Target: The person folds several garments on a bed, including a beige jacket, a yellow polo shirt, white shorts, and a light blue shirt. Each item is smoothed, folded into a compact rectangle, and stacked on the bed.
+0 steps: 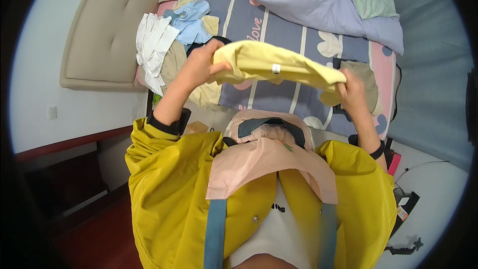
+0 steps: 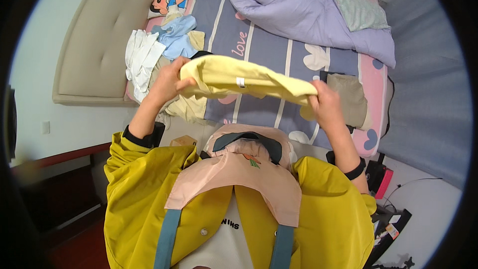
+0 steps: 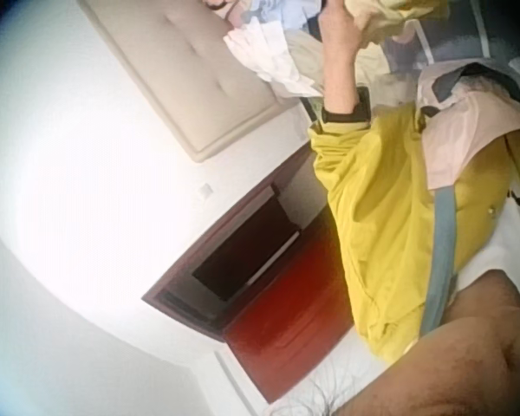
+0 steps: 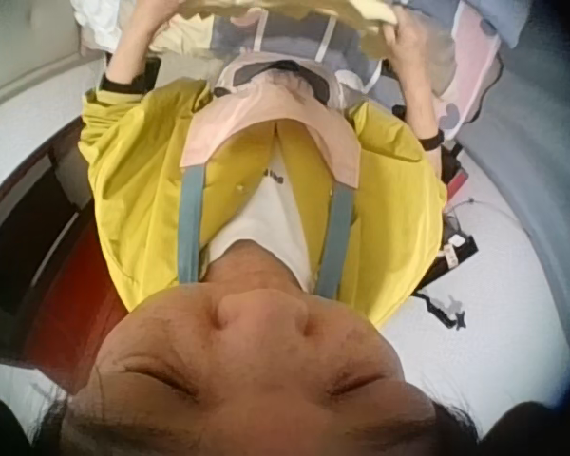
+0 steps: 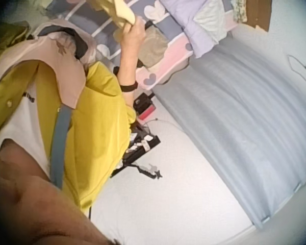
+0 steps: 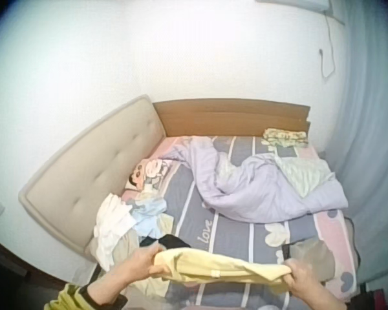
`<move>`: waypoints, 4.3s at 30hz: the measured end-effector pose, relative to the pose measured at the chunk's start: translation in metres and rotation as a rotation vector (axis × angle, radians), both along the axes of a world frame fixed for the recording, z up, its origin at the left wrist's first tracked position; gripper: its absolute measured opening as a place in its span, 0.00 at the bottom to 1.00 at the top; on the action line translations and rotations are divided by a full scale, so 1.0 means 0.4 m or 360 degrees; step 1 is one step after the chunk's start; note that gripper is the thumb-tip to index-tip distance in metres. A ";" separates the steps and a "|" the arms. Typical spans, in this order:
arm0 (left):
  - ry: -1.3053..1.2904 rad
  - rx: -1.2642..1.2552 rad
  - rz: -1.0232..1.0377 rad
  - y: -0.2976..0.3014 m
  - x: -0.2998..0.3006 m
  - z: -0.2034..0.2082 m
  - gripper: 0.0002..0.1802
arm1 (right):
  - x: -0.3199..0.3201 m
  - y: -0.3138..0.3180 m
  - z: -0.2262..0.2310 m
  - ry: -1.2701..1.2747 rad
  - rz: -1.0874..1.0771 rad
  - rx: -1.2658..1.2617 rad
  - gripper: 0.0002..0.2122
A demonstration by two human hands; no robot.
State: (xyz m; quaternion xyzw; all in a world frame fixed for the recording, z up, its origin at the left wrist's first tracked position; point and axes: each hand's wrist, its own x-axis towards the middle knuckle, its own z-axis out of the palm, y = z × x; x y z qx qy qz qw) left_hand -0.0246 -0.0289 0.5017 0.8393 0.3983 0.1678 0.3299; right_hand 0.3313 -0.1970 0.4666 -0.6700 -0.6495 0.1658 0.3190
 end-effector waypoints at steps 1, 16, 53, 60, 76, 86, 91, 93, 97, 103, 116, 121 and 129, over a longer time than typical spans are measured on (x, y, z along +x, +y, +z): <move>0.0168 -0.0103 -0.0047 -0.017 -0.006 -0.013 0.25 | -0.008 -0.027 -0.016 0.0080 -0.0013 -0.0195 0.06; 0.0219 -0.1348 -0.0301 -0.034 -0.077 -0.203 0.19 | -0.047 -0.100 -0.036 0.0325 -0.0086 -0.1086 0.10; 0.0427 -0.0997 0.0530 0.499 0.109 -1.366 0.20 | 0.312 0.667 -1.274 -0.0525 -0.0353 -0.1317 0.20; 0.0893 -0.0480 0.0555 0.492 0.012 -1.331 0.14 | 0.323 0.667 -1.273 -0.0265 -0.0318 -0.1374 0.19; -0.0005 0.0018 0.0111 0.582 0.404 -1.359 0.18 | 0.273 0.719 -1.250 0.0073 -0.0157 -0.0914 0.23; 0.0812 -0.0266 0.0199 0.615 0.474 -1.379 0.18 | 0.291 0.784 -1.306 -0.0162 -0.0284 -0.1080 0.20; 0.0465 0.0671 0.0486 0.570 0.484 -1.398 0.16 | 0.397 0.663 -1.302 0.0324 -0.0563 -0.0637 0.16; 0.0390 0.0890 0.0508 0.558 0.490 -1.382 0.15 | 0.460 0.567 -1.269 0.0390 -0.0721 -0.0805 0.15; -0.0011 -0.0163 0.0305 0.499 0.565 -1.345 0.16 | 0.464 0.364 -1.235 0.0615 -0.0789 -0.1516 0.15; 0.0043 -0.1005 0.0081 0.404 0.758 -1.346 0.19 | 0.426 0.292 -1.230 0.1309 -0.0642 -0.1505 0.12; 0.0332 -0.0827 0.0302 0.366 0.862 -1.440 0.26 | 0.541 0.338 -1.258 -0.0058 -0.1198 -0.0939 0.09; 0.0001 -0.0813 0.0183 0.359 0.851 -1.440 0.27 | 0.482 0.349 -1.249 -0.0401 -0.1183 -0.0673 0.13; -0.0122 -0.0631 0.0322 0.286 0.606 -1.355 0.23 | 0.226 0.156 -1.172 -0.0478 -0.0363 -0.0919 0.18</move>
